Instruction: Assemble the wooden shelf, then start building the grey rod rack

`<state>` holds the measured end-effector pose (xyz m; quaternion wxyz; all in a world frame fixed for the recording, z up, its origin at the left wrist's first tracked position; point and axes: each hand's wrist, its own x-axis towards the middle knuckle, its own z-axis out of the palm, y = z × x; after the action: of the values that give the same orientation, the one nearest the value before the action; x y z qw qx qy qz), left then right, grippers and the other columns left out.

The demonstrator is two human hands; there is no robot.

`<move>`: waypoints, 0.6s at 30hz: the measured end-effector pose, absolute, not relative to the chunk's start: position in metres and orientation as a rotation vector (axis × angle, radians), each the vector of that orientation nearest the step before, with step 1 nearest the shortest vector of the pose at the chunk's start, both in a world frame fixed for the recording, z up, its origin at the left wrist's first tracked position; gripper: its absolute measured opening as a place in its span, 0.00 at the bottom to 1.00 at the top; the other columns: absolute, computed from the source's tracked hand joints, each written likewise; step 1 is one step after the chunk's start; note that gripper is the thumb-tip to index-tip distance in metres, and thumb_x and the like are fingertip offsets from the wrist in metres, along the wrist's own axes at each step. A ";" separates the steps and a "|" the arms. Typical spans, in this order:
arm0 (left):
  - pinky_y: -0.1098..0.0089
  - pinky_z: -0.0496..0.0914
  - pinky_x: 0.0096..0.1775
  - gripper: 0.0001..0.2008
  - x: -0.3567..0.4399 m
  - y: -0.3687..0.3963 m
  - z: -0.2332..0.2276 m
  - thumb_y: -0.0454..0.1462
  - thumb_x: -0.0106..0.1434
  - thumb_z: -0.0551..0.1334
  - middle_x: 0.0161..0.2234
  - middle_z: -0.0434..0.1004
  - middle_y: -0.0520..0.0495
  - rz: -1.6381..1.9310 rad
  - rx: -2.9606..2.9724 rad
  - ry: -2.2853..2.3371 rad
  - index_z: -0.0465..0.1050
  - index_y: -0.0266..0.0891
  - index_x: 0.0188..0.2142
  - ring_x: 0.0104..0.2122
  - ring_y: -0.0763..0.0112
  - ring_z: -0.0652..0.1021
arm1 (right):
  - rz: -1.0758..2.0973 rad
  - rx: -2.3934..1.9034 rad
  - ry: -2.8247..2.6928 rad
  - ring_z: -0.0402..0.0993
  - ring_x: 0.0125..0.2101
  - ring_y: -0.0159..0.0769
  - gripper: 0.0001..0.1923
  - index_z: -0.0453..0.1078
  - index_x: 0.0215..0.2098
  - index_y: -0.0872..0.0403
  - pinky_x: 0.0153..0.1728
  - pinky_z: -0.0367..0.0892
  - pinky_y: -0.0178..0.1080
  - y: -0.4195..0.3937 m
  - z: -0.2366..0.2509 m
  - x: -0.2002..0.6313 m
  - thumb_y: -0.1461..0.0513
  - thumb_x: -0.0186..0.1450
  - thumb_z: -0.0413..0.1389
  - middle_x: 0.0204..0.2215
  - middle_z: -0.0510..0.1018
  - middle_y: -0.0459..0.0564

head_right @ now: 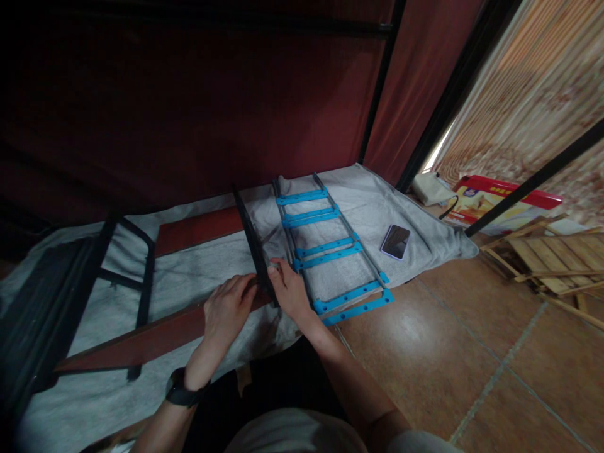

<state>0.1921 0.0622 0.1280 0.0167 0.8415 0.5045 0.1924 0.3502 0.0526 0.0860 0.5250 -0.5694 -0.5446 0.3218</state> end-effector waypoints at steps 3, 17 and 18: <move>0.62 0.67 0.44 0.15 0.192 0.062 0.128 0.39 0.72 0.51 0.43 0.80 0.44 0.607 2.609 1.562 0.73 0.39 0.50 0.42 0.60 0.77 | 0.830 -1.297 -1.263 0.74 0.34 0.34 0.17 0.66 0.55 0.51 0.37 0.69 0.37 0.048 0.082 0.351 0.54 0.71 0.49 0.36 0.77 0.48; 0.60 0.68 0.45 0.15 0.191 0.061 0.126 0.36 0.71 0.51 0.44 0.80 0.44 0.596 2.608 1.548 0.72 0.40 0.52 0.44 0.60 0.78 | 0.821 -1.354 -1.319 0.72 0.27 0.34 0.12 0.67 0.37 0.50 0.30 0.67 0.35 0.054 0.073 0.354 0.52 0.71 0.48 0.26 0.73 0.44; 0.60 0.68 0.45 0.15 0.191 0.061 0.126 0.36 0.71 0.51 0.45 0.80 0.44 0.595 2.607 1.551 0.72 0.40 0.52 0.44 0.59 0.77 | 0.808 -1.365 -1.331 0.72 0.27 0.33 0.13 0.67 0.36 0.50 0.30 0.67 0.35 0.055 0.073 0.354 0.52 0.71 0.48 0.25 0.72 0.43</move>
<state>0.1907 0.0607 0.1264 0.0251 0.8431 0.5015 0.1923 0.3537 0.0546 0.0727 0.5104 -0.5670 -0.5527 0.3355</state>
